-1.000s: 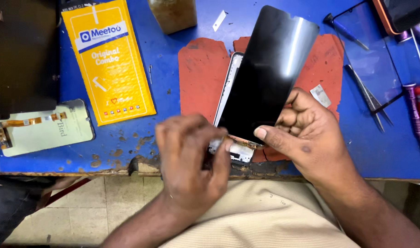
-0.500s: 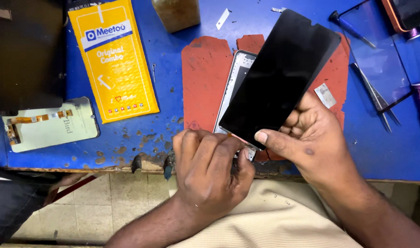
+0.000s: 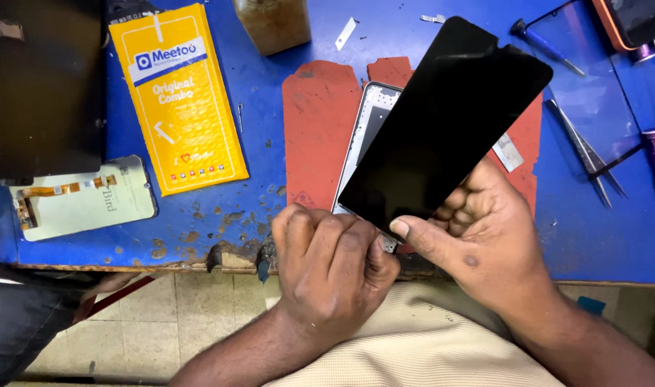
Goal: The person tests a smartphone, opens it to access the internal components, works inside the chassis with tweezers, then aligns and attaches a replacement screen assembly onto the phone body. They press the new display into place, power the phone on, and unlock it to verify it works.
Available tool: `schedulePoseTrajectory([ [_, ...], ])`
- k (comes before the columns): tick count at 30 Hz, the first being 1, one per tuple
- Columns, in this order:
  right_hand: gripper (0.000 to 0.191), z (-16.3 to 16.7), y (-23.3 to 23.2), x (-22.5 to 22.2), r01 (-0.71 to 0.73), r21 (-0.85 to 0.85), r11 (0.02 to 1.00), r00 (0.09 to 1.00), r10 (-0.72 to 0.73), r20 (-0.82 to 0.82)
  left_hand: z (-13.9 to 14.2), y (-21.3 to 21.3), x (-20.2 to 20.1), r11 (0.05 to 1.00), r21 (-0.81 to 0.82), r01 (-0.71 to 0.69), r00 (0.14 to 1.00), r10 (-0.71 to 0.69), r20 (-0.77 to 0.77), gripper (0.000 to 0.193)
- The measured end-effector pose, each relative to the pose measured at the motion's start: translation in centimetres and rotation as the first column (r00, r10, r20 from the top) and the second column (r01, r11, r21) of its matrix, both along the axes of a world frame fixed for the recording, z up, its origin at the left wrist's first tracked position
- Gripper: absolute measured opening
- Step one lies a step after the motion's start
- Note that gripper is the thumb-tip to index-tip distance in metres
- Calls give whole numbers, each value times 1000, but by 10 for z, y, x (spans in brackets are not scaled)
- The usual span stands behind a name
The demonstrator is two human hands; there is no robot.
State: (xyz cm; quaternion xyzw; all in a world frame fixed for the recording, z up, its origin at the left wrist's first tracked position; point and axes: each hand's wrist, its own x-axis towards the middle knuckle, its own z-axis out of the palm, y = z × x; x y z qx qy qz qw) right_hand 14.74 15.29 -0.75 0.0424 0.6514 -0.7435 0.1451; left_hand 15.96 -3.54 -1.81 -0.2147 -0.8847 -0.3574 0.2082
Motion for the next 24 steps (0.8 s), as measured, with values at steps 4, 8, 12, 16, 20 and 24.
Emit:
schedulePoseTrajectory([
  [4, 49, 0, 0, 0, 17, 0, 1000, 999, -17, 47, -1, -1, 0, 1000, 5, 14, 1000, -14, 9, 11],
  [8, 49, 3, -1, -2, 11, 3, 1000, 999, -11, 36, -2, -3, -1, 999, 16, 28, 1000, -29, 5, 13],
  [12, 48, 5, -1, -4, 39, 16, 999, 998, -40, 53, -4, -4, 0, 1000, 17, 17, 1000, -17, 8, 16],
  [16, 48, 4, 3, -4, 69, 41, 997, 996, -71, 57, -6, -4, 0, 1000, 25, 15, 1000, -16, 6, 18],
  [20, 42, -2, 7, -4, 41, 46, 998, 997, -43, 60, -5, -7, -3, 993, 120, -3, 999, -1, 34, 22],
  [24, 45, -3, 10, -8, 4, 47, 999, 998, -6, 56, 3, -14, -4, 973, 227, -41, 985, 1, 173, 42],
])
